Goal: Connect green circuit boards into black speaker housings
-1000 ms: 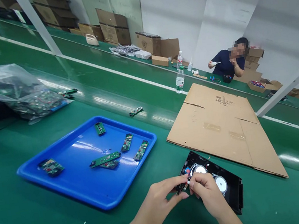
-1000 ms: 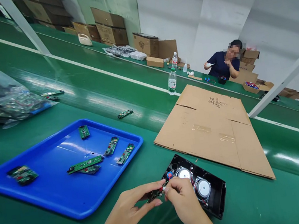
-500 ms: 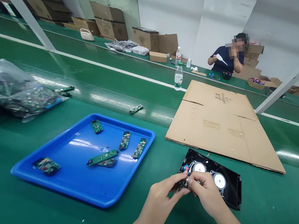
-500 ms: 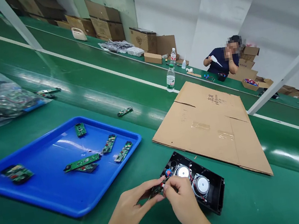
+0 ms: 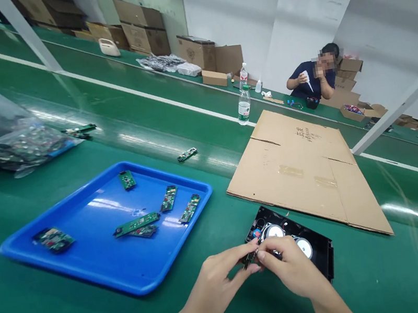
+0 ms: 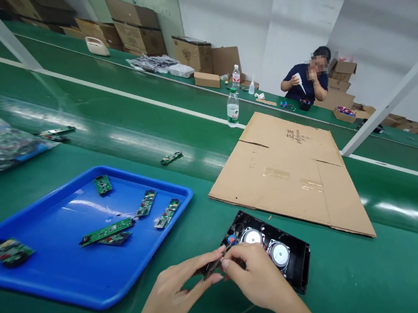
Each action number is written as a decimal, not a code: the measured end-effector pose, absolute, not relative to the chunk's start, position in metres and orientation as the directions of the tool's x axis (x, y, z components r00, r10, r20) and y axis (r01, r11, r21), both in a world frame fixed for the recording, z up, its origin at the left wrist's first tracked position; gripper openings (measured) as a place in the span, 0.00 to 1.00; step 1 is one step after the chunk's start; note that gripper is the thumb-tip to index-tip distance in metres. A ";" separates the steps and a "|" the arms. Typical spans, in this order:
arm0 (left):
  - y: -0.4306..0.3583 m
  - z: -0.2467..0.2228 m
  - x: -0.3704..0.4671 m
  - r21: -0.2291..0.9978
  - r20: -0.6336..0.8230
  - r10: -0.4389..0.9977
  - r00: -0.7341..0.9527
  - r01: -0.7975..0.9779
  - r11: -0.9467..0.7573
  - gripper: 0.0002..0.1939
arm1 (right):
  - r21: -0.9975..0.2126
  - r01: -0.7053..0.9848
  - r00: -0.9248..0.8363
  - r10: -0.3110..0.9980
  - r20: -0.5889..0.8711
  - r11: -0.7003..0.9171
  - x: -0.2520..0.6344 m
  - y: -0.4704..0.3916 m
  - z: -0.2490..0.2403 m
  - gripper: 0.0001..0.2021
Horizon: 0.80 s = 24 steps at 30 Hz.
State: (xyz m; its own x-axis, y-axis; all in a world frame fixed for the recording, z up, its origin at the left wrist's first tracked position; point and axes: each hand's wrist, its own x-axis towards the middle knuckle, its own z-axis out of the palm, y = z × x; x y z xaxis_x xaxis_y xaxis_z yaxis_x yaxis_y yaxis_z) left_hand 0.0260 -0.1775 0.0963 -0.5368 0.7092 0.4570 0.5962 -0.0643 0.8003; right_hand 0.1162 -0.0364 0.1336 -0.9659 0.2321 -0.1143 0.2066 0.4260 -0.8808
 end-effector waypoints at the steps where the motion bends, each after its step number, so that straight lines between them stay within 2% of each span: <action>1: -0.179 0.097 0.025 0.820 0.412 0.725 -0.552 0.572 -0.031 0.12 | -0.869 0.206 -0.961 0.262 -0.092 0.450 0.120 -0.028 0.135 0.11; 4: -0.185 0.104 0.020 0.885 0.192 0.750 -0.633 0.442 0.147 0.15 | -0.776 0.301 -0.899 0.437 -0.037 0.554 0.139 0.001 0.136 0.10; 6: -0.188 0.111 0.016 0.921 -0.007 0.764 -0.645 0.293 0.256 0.17 | -0.675 0.404 -0.869 0.488 -0.074 0.618 0.152 0.016 0.131 0.09; 9: -0.186 0.123 0.015 0.941 -0.275 0.813 -0.513 0.030 0.337 0.16 | -0.532 0.505 -0.852 0.492 -0.179 0.679 0.160 0.022 0.118 0.08; 13: -0.171 0.123 0.027 0.905 -0.418 0.854 -0.309 -0.221 0.363 0.16 | -0.449 0.549 -0.820 0.560 -0.124 0.705 0.146 0.010 0.099 0.11; 15: -0.162 0.117 0.036 0.886 -0.442 0.859 -0.259 -0.277 0.372 0.16 | -0.461 0.550 -0.804 0.590 -0.068 0.697 0.134 0.006 0.091 0.13; 18: -0.153 0.104 0.047 0.874 -0.440 0.856 -0.271 -0.349 0.339 0.17 | -0.513 0.521 -0.790 0.613 0.013 0.682 0.123 0.007 0.086 0.10; 21: -0.147 0.097 0.051 0.878 -0.419 0.838 -0.349 -0.391 0.276 0.20 | -0.647 0.393 -0.817 0.572 0.080 0.653 0.126 0.014 0.087 0.07; 24: -0.142 0.098 0.052 0.911 -0.366 0.816 -0.447 -0.353 0.215 0.19 | -0.818 0.274 -0.845 0.532 0.046 0.506 0.141 0.018 0.091 0.06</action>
